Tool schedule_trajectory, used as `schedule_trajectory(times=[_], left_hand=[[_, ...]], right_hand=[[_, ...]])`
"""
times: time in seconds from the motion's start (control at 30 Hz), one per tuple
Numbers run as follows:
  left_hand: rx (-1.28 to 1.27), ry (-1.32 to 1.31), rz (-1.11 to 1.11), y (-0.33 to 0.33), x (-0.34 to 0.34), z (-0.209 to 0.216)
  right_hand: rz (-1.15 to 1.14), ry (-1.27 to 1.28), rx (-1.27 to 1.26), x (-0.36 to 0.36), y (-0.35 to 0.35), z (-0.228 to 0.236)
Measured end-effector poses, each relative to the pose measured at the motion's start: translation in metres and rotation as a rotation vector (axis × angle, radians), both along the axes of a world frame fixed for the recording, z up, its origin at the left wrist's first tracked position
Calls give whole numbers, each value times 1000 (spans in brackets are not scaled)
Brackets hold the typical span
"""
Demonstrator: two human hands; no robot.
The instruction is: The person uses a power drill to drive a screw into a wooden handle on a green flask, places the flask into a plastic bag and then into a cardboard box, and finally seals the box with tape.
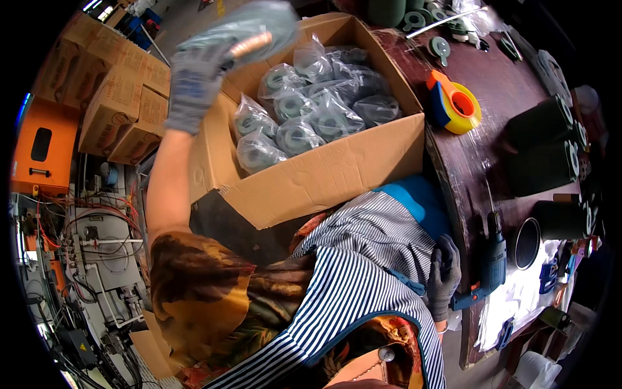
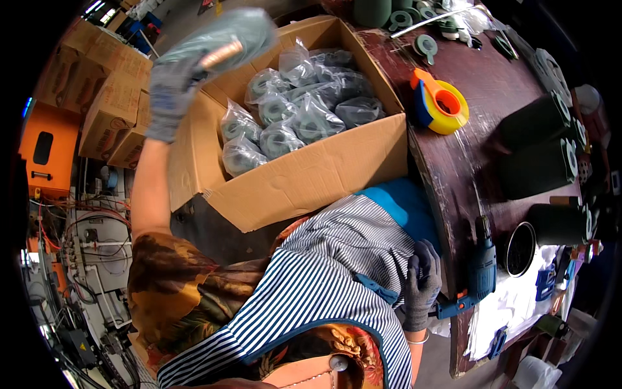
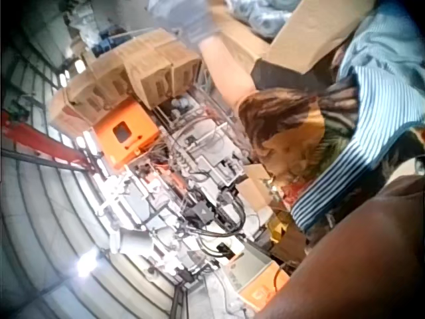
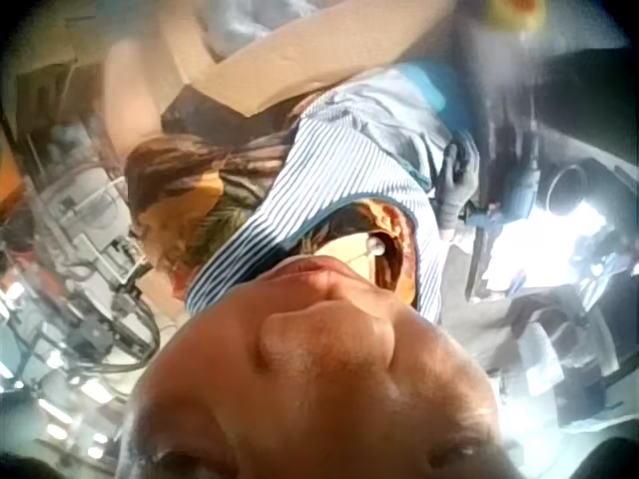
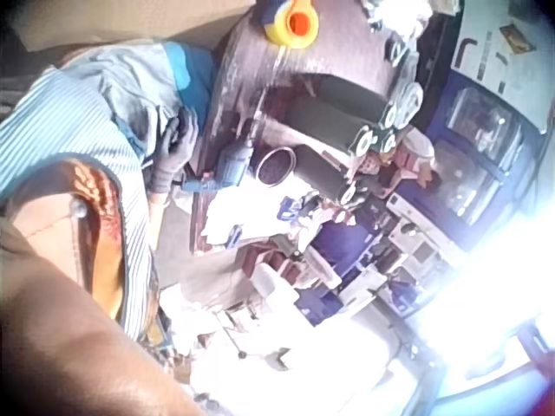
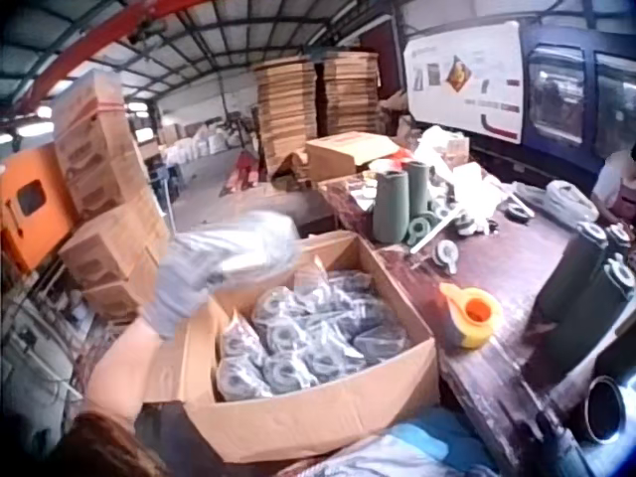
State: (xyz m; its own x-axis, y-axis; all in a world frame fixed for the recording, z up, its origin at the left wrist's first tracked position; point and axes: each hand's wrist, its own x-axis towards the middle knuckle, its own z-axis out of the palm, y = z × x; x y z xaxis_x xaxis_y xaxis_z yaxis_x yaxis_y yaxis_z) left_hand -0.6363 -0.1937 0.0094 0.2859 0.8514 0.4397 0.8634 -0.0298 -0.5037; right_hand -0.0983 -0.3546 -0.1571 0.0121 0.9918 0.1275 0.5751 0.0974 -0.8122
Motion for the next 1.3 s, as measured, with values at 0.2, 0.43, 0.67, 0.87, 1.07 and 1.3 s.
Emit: schedule_trajectory(times=[0.2,0.43,0.67,0.87,1.07,1.3], left_hand=[[-709,-4,555,141,-83,-192],[-718,24,301,140,-109,-296],[642,-649,659,-193,-186,-163],[1172,-2786,272,-300,-154,-243],[-529,-564,-107,-212,-14,-119],[-401,-132,-315,-236,-53,-218]], right_hand=[[94,-185,-17,-39,18,8],[285,-330,-133,-68,64,13],[257,42,-67,-75,162,-26],[293,322,-236,-99,179,-21],[-10,416,-197,-66,149,-79],[-73,524,-62,-92,58,-93]])
